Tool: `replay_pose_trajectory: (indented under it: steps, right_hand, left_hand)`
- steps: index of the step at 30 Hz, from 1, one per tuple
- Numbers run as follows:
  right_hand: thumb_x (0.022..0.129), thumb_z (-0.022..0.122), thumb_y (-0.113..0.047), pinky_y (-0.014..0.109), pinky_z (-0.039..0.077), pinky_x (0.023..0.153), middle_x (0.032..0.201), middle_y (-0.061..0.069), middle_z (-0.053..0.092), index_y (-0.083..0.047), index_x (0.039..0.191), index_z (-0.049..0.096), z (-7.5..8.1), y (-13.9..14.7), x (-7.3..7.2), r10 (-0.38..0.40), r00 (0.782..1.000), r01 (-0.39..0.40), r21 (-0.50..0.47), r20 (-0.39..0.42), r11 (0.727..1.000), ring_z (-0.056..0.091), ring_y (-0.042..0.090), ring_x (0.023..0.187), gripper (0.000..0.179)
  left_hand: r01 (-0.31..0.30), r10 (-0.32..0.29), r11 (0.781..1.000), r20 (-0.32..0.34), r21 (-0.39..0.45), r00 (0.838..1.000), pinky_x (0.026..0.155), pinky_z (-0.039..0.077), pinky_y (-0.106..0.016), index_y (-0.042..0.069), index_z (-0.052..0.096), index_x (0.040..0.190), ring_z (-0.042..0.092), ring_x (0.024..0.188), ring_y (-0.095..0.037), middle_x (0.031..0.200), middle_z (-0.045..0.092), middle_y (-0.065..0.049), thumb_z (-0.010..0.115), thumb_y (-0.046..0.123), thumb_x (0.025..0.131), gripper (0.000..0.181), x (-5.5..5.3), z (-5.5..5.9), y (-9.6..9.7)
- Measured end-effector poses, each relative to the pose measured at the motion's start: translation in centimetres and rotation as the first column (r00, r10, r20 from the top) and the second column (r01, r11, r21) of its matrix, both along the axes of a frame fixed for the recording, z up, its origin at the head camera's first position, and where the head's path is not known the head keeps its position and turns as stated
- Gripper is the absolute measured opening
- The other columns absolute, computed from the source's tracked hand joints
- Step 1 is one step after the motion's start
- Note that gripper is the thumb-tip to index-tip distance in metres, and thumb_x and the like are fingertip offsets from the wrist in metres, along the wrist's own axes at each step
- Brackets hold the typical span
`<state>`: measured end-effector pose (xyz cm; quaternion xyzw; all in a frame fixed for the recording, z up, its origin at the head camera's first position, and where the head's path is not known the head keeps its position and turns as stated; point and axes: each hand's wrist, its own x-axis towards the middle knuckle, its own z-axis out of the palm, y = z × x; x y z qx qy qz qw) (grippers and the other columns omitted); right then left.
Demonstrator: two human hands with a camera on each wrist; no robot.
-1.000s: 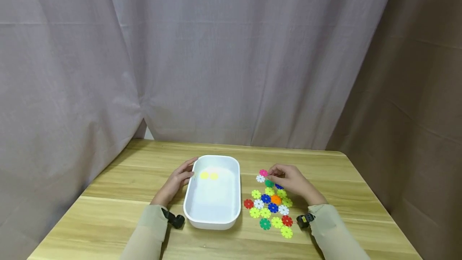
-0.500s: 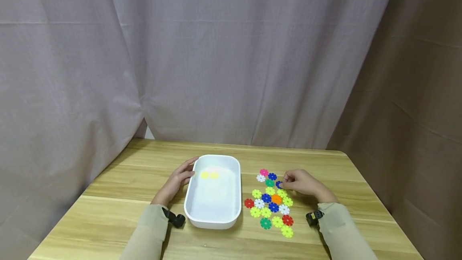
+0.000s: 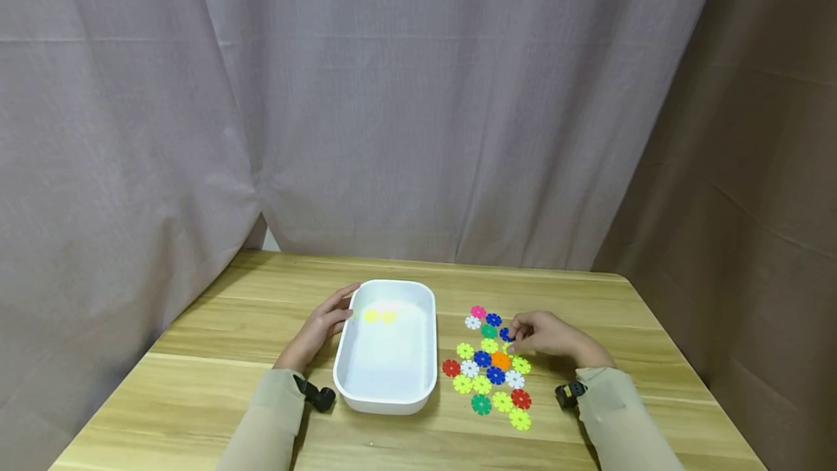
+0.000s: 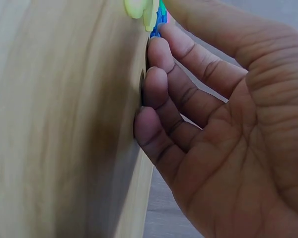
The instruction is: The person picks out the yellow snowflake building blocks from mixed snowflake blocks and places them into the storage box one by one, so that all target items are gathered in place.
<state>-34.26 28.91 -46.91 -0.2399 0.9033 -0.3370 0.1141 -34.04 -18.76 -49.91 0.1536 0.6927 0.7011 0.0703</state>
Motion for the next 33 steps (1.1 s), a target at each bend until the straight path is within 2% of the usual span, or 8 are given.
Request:
replay_pose_trajectory:
  steps: [7,17,33]
  right_hand:
    - [0.086,0.081,-0.019,0.025,0.046,0.062,0.084,0.005,0.063,-0.003,0.096,0.065,0.26,-0.41,0.13,0.006,1.0,-0.006,0.006,-0.005,1.0,0.053,0.02,0.076,0.024]
    - [0.084,0.082,-0.019,0.026,0.048,0.064,0.085,0.002,0.062,-0.006,0.095,0.066,0.56,-0.35,0.25,0.003,1.0,-0.004,0.031,0.021,1.0,0.055,0.019,0.078,0.023]
    - [0.084,0.082,-0.014,0.026,0.047,0.064,0.085,0.003,0.06,-0.004,0.097,0.064,0.55,-0.53,0.4,0.003,1.0,-0.004,0.032,0.013,0.999,0.053,0.021,0.079,0.024]
  left_hand:
    - [0.003,-0.003,1.0,-0.002,0.011,1.0,0.106,0.046,-0.042,0.015,0.04,0.155,0.049,0.132,-0.04,0.149,0.042,-0.027,0.054,0.014,0.099,0.058,-0.02,-0.01,0.02]
    - [-0.004,0.004,1.0,0.005,-0.001,1.0,0.105,0.047,-0.04,0.017,0.04,0.155,0.049,0.132,-0.039,0.15,0.043,-0.025,0.051,0.011,0.1,0.056,-0.05,-0.06,0.05]
    - [-0.014,0.014,1.0,0.0,-0.006,1.0,0.103,0.048,-0.037,0.016,0.04,0.155,0.049,0.132,-0.04,0.149,0.042,-0.026,0.052,0.011,0.099,0.057,0.06,0.0,0.11]
